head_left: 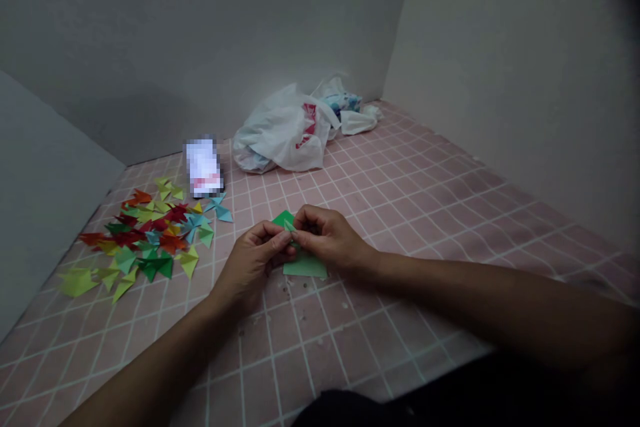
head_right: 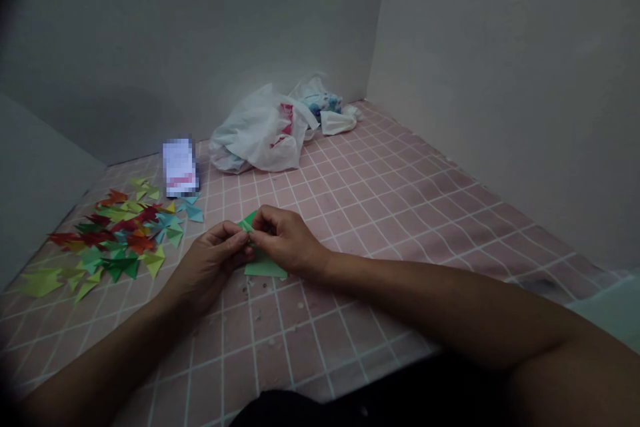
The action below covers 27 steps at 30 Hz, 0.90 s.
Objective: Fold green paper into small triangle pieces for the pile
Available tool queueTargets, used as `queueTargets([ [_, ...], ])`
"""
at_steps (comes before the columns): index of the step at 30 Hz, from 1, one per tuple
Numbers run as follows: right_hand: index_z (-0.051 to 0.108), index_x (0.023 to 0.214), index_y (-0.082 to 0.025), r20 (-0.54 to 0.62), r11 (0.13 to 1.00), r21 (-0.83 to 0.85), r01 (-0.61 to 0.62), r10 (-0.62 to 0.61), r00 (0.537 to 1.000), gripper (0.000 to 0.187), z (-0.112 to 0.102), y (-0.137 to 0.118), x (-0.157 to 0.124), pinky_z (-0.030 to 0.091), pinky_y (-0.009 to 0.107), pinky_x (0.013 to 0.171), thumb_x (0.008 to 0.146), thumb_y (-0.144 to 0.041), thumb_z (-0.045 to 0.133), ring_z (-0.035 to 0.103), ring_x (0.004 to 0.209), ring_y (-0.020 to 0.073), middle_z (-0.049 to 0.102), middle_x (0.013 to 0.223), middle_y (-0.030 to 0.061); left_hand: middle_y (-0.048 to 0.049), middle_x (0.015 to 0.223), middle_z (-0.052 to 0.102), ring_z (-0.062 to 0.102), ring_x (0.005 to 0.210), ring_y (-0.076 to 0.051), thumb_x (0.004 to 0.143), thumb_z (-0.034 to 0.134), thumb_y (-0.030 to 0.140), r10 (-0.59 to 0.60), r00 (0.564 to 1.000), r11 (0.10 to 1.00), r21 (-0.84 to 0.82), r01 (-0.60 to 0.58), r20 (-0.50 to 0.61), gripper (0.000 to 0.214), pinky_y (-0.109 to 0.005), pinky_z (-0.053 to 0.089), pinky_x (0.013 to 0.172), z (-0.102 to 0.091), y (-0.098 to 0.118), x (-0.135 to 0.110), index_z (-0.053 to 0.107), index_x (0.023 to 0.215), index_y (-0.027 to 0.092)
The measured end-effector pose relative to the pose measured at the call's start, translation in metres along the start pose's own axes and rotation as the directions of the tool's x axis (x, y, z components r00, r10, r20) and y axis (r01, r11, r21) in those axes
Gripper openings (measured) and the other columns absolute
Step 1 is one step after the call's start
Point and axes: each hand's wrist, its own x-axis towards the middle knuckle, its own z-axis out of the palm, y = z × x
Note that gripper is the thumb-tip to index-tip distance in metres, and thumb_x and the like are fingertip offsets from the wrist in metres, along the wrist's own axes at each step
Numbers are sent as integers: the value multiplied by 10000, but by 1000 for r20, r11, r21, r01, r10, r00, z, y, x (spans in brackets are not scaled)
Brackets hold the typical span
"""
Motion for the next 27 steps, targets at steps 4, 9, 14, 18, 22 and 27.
queueTargets([
  [4,543,745,-180,29,1000,29,-8,7,1000,166,-1,1,0,344,246,578,820,-297,634,452,647,114,517,691,-21,28,634,681,643,572,-69,613,921,268,1,1000,1000,18,-1,-3,293,-145,520,581,0,1,-1,671,695,139],
  [9,555,768,-179,67,998,62,-32,28,997,136,-2,-3,-1,368,253,586,836,-288,598,473,642,120,533,673,-19,17,620,693,642,573,-76,631,909,292,17,1000,998,56,-16,-15,293,-150,510,576,-1,1,-1,664,705,149],
  [14,555,763,-179,49,999,41,-17,15,999,111,-3,-5,-1,367,253,586,828,-263,589,464,640,115,521,677,-24,13,624,694,629,566,-78,679,876,297,60,998,988,147,-57,-16,261,-168,504,573,-3,1,0,664,742,157],
  [18,558,765,-177,37,999,43,-17,16,999,113,-2,-5,-1,361,252,581,832,-263,590,464,641,116,520,681,-22,22,624,674,616,564,-76,696,859,286,100,995,973,209,-94,-19,247,-172,497,564,-4,1,1,663,771,157],
  [22,555,766,-179,47,999,27,-29,27,999,119,-2,-6,-1,357,250,578,835,-269,590,459,635,116,520,675,-24,33,636,659,614,571,-82,689,864,291,127,992,965,231,-122,-10,272,-182,499,559,-4,1,0,654,804,162],
  [27,549,760,-181,74,999,31,-42,40,996,149,-3,-6,-1,348,249,572,853,-294,579,451,617,113,512,648,-30,40,664,649,610,578,-73,680,866,277,123,992,968,223,-116,-14,281,-175,489,564,-3,1,-1,649,814,160],
])
